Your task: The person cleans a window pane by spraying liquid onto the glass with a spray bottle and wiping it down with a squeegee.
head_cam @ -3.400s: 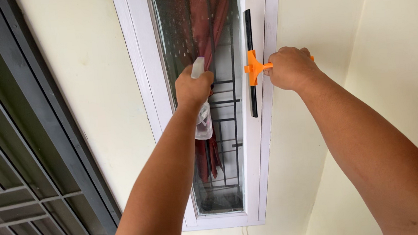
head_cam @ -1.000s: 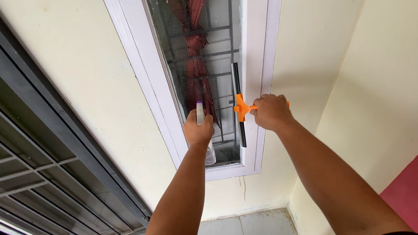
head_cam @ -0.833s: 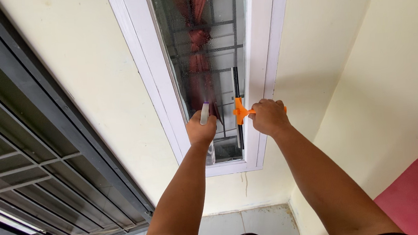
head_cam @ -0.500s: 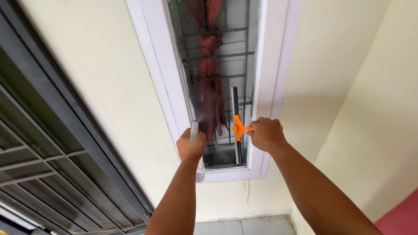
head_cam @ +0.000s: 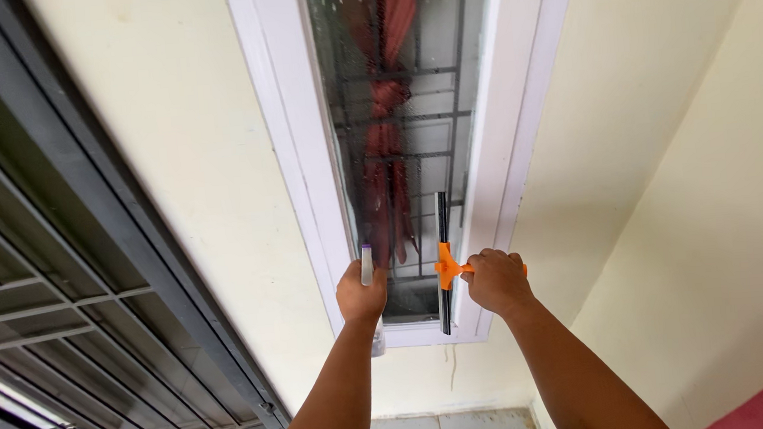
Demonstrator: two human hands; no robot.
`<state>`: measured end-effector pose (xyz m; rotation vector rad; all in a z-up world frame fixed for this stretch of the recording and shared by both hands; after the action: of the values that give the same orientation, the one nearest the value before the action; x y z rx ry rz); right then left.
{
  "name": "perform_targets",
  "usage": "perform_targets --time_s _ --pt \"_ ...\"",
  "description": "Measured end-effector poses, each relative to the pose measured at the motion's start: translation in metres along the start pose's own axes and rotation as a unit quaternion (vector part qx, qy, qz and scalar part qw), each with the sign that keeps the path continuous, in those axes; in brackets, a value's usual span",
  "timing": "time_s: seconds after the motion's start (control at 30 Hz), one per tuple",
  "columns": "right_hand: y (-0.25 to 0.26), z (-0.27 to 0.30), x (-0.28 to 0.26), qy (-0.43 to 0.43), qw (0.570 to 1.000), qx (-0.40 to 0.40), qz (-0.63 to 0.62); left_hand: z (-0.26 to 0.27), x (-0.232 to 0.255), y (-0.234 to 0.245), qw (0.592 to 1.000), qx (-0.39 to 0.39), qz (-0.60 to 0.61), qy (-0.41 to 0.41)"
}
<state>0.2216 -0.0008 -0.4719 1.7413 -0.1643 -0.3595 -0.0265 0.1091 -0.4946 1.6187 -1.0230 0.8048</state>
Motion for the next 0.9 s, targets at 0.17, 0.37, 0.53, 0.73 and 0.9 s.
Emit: perform_targets --time_s 0.17,0.37,0.53,0.73,0.9 --pt "0.002 0.009 0.017 -0.009 1.0 0.001 0.009 0.009 -0.003 -0.035 0.998 -0.045 0.036 0.02" --pt "0.003 0.017 0.036 -0.029 0.999 -0.009 0.01 0.025 0.021 -0.07 0.995 -0.051 0.042 -0.079" --pt "-0.003 0.024 0.044 -0.044 0.999 -0.026 0.016 0.041 0.02 -0.101 0.985 -0.148 0.087 -0.018" --pt "-0.02 0.025 0.042 -0.046 0.997 -0.058 0.015 0.028 -0.026 -0.087 0.99 -0.137 0.018 0.037" --pt "-0.037 0.023 0.026 -0.009 0.999 -0.045 0.003 0.031 -0.059 -0.033 0.994 -0.087 0.003 0.06"
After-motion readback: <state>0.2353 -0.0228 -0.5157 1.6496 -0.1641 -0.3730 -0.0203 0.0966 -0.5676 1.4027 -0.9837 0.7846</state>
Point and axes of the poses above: each hand's wrist, its own z-axis away from the middle knuckle, its own y-axis out of the back of the hand, x = y × z, the point moved 9 cm from there along -z, towards the middle knuckle
